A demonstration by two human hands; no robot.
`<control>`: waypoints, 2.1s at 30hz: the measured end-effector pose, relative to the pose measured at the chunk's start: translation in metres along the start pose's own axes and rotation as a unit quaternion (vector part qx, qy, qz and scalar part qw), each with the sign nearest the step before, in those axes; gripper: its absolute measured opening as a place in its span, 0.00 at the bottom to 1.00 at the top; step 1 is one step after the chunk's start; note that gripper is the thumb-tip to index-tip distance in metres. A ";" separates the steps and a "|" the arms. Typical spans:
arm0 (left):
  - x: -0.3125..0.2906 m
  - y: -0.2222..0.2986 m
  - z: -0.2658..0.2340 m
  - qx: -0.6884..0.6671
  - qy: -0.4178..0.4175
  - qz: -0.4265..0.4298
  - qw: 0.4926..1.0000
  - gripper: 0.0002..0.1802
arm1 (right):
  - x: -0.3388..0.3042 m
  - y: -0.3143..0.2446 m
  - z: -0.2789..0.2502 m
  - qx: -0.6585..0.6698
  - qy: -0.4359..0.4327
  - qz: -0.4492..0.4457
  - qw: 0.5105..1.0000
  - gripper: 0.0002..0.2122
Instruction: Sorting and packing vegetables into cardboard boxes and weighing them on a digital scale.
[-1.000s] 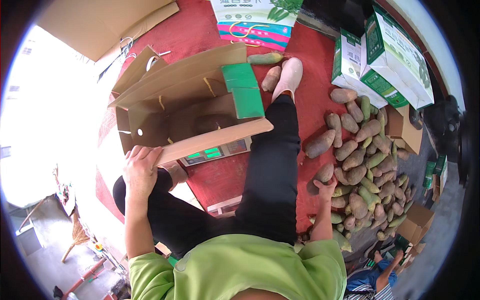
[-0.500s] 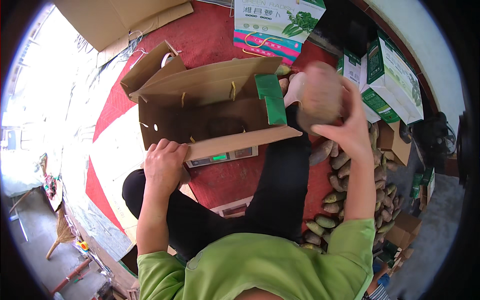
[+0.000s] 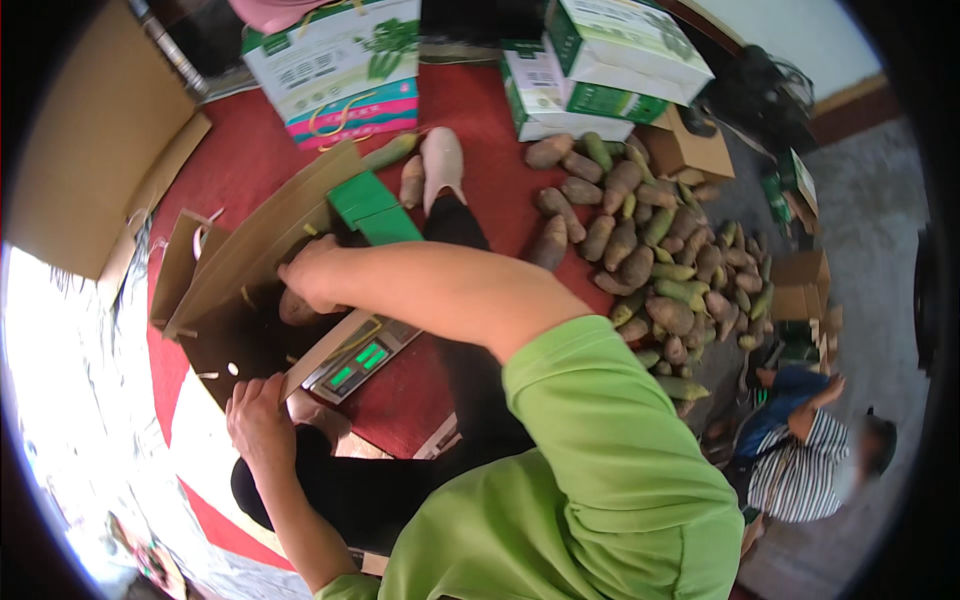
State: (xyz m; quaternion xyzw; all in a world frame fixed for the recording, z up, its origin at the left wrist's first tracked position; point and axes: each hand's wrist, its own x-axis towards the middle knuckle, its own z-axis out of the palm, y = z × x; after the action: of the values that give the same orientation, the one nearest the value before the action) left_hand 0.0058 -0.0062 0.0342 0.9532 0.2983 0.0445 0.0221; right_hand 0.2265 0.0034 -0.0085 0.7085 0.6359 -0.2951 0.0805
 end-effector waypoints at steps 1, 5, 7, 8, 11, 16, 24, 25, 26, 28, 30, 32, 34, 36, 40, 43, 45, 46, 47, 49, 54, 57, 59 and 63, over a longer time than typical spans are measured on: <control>0.001 0.002 0.001 -0.003 -0.003 -0.002 1.000 0.13 | 0.005 0.004 0.009 -0.006 0.025 0.016 1.000 0.38; 0.001 0.005 0.001 -0.005 0.001 0.000 1.000 0.13 | -0.004 0.014 0.000 -0.012 0.081 0.016 0.996 0.28; 0.000 0.006 0.002 -0.004 -0.003 0.011 1.000 0.13 | -0.005 0.018 -0.005 0.053 0.152 -0.032 0.986 0.20; -0.001 0.006 0.001 0.007 -0.012 -0.005 1.000 0.13 | -0.018 0.016 -0.013 0.098 0.205 -0.061 0.972 0.18; -0.001 0.003 0.004 0.030 -0.014 0.010 0.999 0.10 | -0.069 0.027 -0.028 0.200 0.391 -0.115 0.891 0.15; 0.001 0.001 0.010 0.013 0.005 0.020 1.000 0.09 | -0.153 0.100 0.007 0.303 0.607 -0.024 0.734 0.11; 0.002 -0.008 0.014 0.012 0.000 0.045 0.999 0.09 | -0.217 0.257 0.265 0.398 0.519 0.384 0.652 0.18; 0.001 -0.010 0.015 0.013 -0.002 0.042 0.999 0.09 | -0.229 0.270 0.298 0.417 0.495 0.437 0.624 0.20; 0.001 -0.010 0.015 0.013 -0.002 0.037 0.999 0.09 | -0.240 0.280 0.328 0.421 0.487 0.489 0.588 0.22; 0.003 -0.004 0.015 0.003 0.008 0.040 0.999 0.09 | -0.269 0.302 0.372 0.450 0.476 0.554 0.514 0.26; 0.001 -0.006 0.014 0.000 0.016 0.041 0.999 0.09 | -0.291 0.309 0.387 0.466 0.461 0.603 0.454 0.29; 0.000 -0.014 0.018 -0.001 0.018 0.055 0.998 0.09 | -0.309 0.319 0.395 0.447 0.453 0.660 0.399 0.32; 0.000 -0.013 0.020 -0.008 0.015 0.045 0.999 0.08 | -0.321 0.336 0.408 0.457 0.472 0.672 0.341 0.35; 0.000 -0.011 0.018 -0.011 0.010 0.032 0.999 0.08 | -0.332 0.348 0.419 0.485 0.471 0.665 0.317 0.36; 0.001 -0.008 0.017 -0.035 -0.006 0.015 0.999 0.08 | -0.335 0.372 0.426 0.542 0.454 0.661 0.251 0.40; 0.000 -0.011 0.017 -0.035 -0.006 0.016 0.999 0.08 | -0.334 0.388 0.435 0.565 0.460 0.649 0.219 0.42; -0.001 -0.011 0.016 -0.026 -0.009 0.016 0.999 0.08 | -0.330 0.392 0.432 0.574 0.466 0.646 0.188 0.42; 0.000 -0.010 0.016 -0.029 -0.012 0.016 0.999 0.08 | -0.328 0.392 0.429 0.576 0.464 0.646 0.189 0.42; 0.000 -0.010 0.016 -0.033 -0.014 0.016 0.999 0.08 | -0.328 0.390 0.426 0.600 0.469 0.631 0.151 0.42; 0.001 -0.013 0.018 -0.028 -0.019 0.016 0.999 0.08 | -0.329 0.387 0.419 0.622 0.471 0.616 0.110 0.42; 0.000 -0.015 0.018 -0.019 -0.026 0.019 0.999 0.08 | -0.317 0.351 0.402 0.619 0.492 0.601 0.116 0.42; 0.002 -0.016 0.019 -0.021 -0.032 0.016 0.999 0.08 | -0.305 0.319 0.436 0.612 0.535 0.569 0.128 0.43; 0.000 -0.022 0.017 -0.013 -0.035 0.022 0.999 0.08 | -0.286 0.284 0.441 0.625 0.551 0.537 0.132 0.43; 0.001 -0.022 0.024 -0.021 -0.026 0.028 0.999 0.08 | -0.242 0.211 0.458 0.695 0.525 0.488 0.060 0.41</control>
State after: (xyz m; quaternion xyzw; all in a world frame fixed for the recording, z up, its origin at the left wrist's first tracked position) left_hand -0.0036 0.0121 0.0092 0.9614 0.2694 0.0271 0.0489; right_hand 0.2781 -0.4649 -0.3100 0.5639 -0.4701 -0.0486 -0.6773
